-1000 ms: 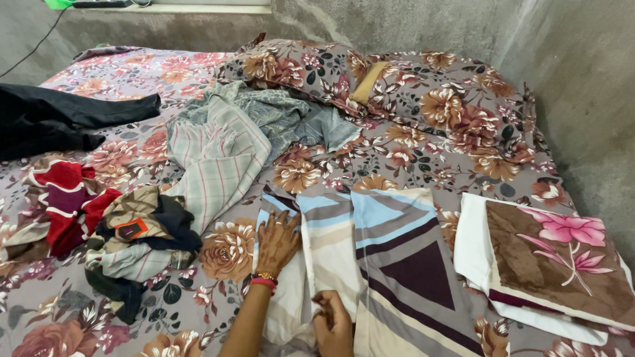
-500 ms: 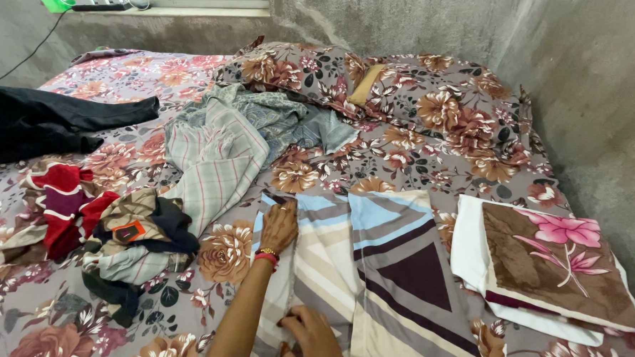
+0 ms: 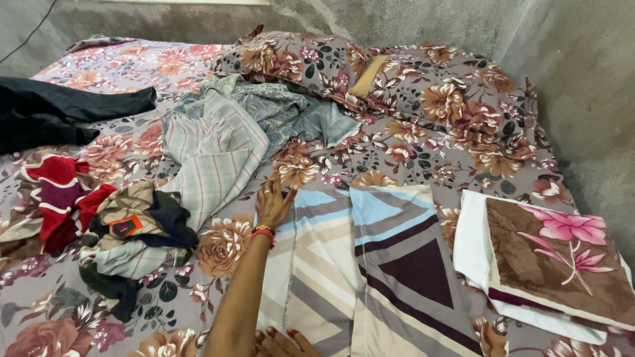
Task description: The person folds a patterned pillowcase and a striped piece of clothing by hand on a bed with a floral bedspread.
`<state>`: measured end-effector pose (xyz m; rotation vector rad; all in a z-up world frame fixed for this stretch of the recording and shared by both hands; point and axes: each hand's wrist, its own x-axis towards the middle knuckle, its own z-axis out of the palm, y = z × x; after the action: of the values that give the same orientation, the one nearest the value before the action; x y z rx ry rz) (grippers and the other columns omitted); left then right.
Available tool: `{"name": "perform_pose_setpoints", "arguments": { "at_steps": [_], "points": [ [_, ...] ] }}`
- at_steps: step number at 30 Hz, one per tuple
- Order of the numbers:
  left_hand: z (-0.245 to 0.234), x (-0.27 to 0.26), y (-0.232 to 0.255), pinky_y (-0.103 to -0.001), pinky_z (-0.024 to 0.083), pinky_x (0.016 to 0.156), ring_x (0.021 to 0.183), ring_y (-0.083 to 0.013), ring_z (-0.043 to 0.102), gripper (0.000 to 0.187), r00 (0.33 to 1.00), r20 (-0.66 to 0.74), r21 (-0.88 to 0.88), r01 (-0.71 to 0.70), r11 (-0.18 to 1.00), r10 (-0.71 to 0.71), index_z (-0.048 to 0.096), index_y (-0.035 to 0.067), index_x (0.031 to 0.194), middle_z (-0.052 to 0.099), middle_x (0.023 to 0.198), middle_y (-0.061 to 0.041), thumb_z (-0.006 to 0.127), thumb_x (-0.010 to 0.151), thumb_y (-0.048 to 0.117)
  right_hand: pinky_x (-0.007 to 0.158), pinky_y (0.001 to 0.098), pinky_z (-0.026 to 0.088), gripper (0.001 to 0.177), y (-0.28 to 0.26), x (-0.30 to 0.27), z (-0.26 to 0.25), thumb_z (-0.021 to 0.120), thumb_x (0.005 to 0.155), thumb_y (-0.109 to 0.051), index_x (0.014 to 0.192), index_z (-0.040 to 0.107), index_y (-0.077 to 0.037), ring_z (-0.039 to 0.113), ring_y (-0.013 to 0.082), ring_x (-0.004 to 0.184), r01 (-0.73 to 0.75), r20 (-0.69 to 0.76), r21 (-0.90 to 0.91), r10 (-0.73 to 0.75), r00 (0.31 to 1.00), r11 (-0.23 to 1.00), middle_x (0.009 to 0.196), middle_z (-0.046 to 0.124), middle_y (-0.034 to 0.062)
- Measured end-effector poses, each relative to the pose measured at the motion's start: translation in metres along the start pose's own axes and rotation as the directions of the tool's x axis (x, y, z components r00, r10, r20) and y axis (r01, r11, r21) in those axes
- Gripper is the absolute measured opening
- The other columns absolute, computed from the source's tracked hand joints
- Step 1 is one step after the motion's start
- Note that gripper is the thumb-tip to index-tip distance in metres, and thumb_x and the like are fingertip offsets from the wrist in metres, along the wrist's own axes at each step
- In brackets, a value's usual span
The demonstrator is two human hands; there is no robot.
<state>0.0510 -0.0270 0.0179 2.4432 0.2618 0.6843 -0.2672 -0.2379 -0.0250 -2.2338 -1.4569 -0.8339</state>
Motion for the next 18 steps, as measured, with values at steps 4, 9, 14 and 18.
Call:
{"name": "perform_pose_setpoints", "arguments": {
  "at_steps": [4, 9, 14, 18],
  "points": [
    [-0.027, 0.0, 0.022, -0.07, 0.022, 0.116, 0.153, -0.048, 0.012, 0.093, 0.922, 0.354, 0.28, 0.058, 0.958, -0.159, 0.03, 0.037, 0.16, 0.02, 0.17, -0.006, 0.053, 0.082, 0.083, 0.11, 0.055, 0.043, 0.041, -0.007, -0.001, -0.005, 0.056, 0.1, -0.037, 0.133, 0.068, -0.016, 0.056, 0.031, 0.139, -0.045, 0.051, 0.134, 0.039, 0.998, 0.99, 0.15, 0.061, 0.0116],
    [-0.028, 0.0, 0.029, -0.071, 0.021, 0.115, 0.157, -0.0422, 0.006, 0.102, 0.902, 0.337, 0.413, 0.116, 0.903, -0.27, 0.028, 0.037, 0.16, 0.016, 0.17, 0.0, 0.056, 0.075, 0.087, 0.121, 0.0556, 0.033, 0.049, -0.014, -0.004, -0.02, 0.055, 0.102, -0.041, 0.142, 0.064, -0.015, 0.046, 0.0317, 0.151, -0.035, 0.167, 0.043, 0.027, 0.986, 0.998, 0.155, 0.054, 0.0116],
    [0.0, 0.009, -0.005, -0.065, 0.036, 0.109, 0.146, -0.0413, 0.032, 0.097, 0.972, 0.087, 0.317, 0.182, 0.931, -0.22, 0.036, 0.021, 0.159, 0.035, 0.165, -0.002, 0.06, 0.082, 0.076, 0.114, 0.0585, 0.031, 0.06, -0.014, 0.009, -0.034, 0.062, 0.088, -0.045, 0.136, 0.065, -0.009, 0.041, 0.0369, 0.149, -0.027, 0.229, 0.115, 0.0, 0.974, 0.993, 0.154, 0.051, 0.0178],
    [0.0, 0.018, -0.038, -0.051, 0.042, 0.112, 0.14, -0.0392, 0.042, 0.087, 0.986, 0.028, 0.245, 0.152, 0.957, -0.164, 0.049, 0.014, 0.151, 0.049, 0.154, -0.01, 0.068, 0.082, 0.064, 0.099, 0.0551, 0.041, 0.055, -0.017, 0.031, -0.039, 0.07, 0.082, -0.039, 0.126, 0.068, -0.006, 0.053, 0.0354, 0.127, -0.188, 0.219, 0.289, 0.126, 0.968, 0.939, 0.136, 0.058, 0.0168]
  ]
}}
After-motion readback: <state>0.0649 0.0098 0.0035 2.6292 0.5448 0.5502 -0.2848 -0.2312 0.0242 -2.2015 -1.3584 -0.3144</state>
